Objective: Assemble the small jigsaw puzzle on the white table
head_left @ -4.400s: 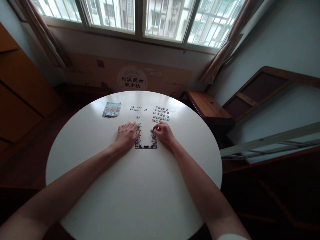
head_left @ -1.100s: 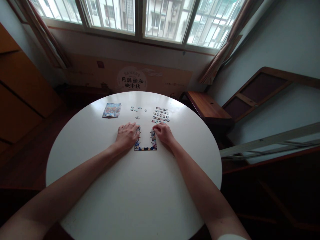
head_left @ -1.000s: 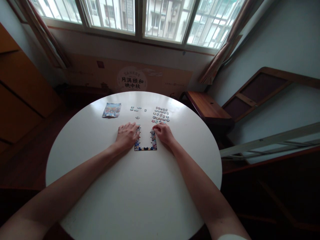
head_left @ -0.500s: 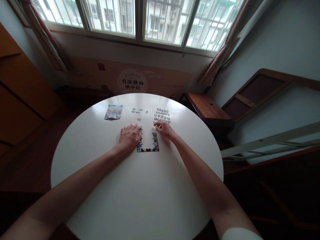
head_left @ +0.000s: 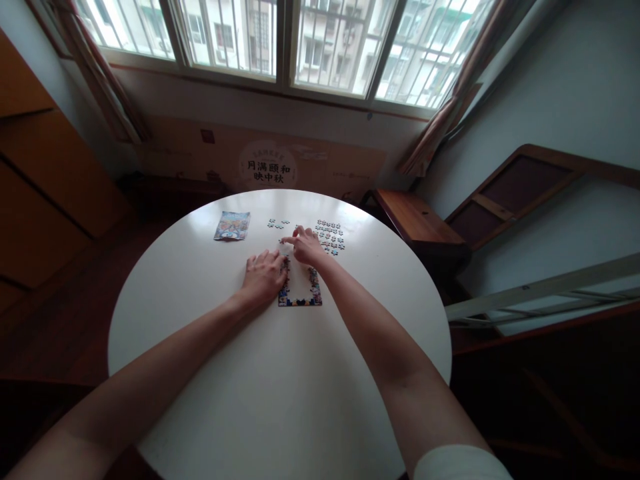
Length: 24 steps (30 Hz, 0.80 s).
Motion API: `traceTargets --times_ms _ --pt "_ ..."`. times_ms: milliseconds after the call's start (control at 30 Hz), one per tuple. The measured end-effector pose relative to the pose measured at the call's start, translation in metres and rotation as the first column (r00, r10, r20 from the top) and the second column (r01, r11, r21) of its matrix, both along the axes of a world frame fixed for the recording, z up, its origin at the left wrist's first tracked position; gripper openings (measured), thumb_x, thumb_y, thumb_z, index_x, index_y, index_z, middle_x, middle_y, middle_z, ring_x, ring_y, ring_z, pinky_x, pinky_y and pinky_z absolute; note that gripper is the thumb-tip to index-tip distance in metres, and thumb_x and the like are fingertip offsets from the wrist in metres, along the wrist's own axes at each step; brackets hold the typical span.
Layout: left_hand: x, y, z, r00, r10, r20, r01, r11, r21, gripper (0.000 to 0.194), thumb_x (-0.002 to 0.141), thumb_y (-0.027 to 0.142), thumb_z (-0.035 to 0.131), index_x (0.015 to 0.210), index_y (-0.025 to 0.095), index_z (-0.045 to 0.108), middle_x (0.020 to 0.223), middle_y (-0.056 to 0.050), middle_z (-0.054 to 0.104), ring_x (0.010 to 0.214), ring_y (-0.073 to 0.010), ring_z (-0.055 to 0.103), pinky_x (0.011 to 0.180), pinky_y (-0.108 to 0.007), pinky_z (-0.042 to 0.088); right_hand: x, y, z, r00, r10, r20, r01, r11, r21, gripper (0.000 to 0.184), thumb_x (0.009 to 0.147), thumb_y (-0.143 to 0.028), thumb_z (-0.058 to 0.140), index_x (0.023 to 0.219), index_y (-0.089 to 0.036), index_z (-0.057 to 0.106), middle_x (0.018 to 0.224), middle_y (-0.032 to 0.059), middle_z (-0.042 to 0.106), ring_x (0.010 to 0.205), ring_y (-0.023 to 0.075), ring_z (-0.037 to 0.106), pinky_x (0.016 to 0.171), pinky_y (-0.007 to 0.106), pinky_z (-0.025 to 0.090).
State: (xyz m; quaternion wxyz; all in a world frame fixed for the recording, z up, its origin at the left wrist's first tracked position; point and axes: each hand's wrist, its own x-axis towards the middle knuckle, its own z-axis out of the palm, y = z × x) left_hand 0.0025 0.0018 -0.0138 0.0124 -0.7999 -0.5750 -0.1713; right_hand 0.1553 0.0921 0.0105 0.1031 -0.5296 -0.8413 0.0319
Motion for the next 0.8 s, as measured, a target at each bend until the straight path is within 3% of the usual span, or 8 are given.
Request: traceTargets --times_ms 200,367,633,800 --pt "0.0 0.0 -0.002 1.0 0.01 0.002 -0.01 1.0 0.006 0.038 0.094 0.038 0.039 0.126 0.026 0.057 0.142 -0.008 0.052 0.132 -0.029 0.042 0.107 -0.05 0.028 0.012 -0.011 0.004 0.998 0.03 -0.049 -0.029 1.0 0.011 0.029 0.09 -0.022 0.052 0.107 -0.032 0.074 0.114 0.0112 0.054 0.107 0.0303 0.042 0.093 0.047 0.035" --pt "0.001 -0.001 0.0 1.0 0.006 0.0 -0.006 1.0 -0.001 0.038 0.092 0.037 0.041 0.125 0.025 0.057 0.142 -0.008 0.052 0.131 -0.0295 0.043 0.106 -0.051 0.029 0.038 -0.034 0.0 0.99 -0.018 -0.143 0.025 0.998 0.049 0.022 0.089 -0.024 0.056 0.094 -0.026 0.078 0.108 0.0101 0.058 0.105 0.0282 0.044 0.094 0.046 0.035" --pt "0.0 -0.002 0.003 1.0 0.002 -0.007 -0.002 1.0 -0.009 0.038 0.093 0.036 0.04 0.125 0.024 0.057 0.142 -0.008 0.052 0.132 -0.0287 0.042 0.106 -0.051 0.029 0.068 -0.056 -0.024 0.916 -0.116 -0.385 0.172 0.978 0.116 0.014 0.084 -0.02 0.062 0.087 -0.022 0.076 0.096 0.0075 0.062 0.097 0.0236 0.051 0.091 0.038 0.041" --pt "-0.001 -0.003 0.004 1.0 0.003 -0.002 -0.003 1.0 -0.01 0.038 0.092 0.036 0.041 0.125 0.025 0.057 0.142 -0.008 0.052 0.132 -0.0287 0.043 0.107 -0.049 0.029 0.068 -0.054 -0.034 0.889 -0.156 -0.431 0.222 0.969 0.107 0.018 0.083 -0.023 0.064 0.097 -0.02 0.076 0.087 0.0073 0.062 0.089 0.0228 0.054 0.089 0.038 0.043"
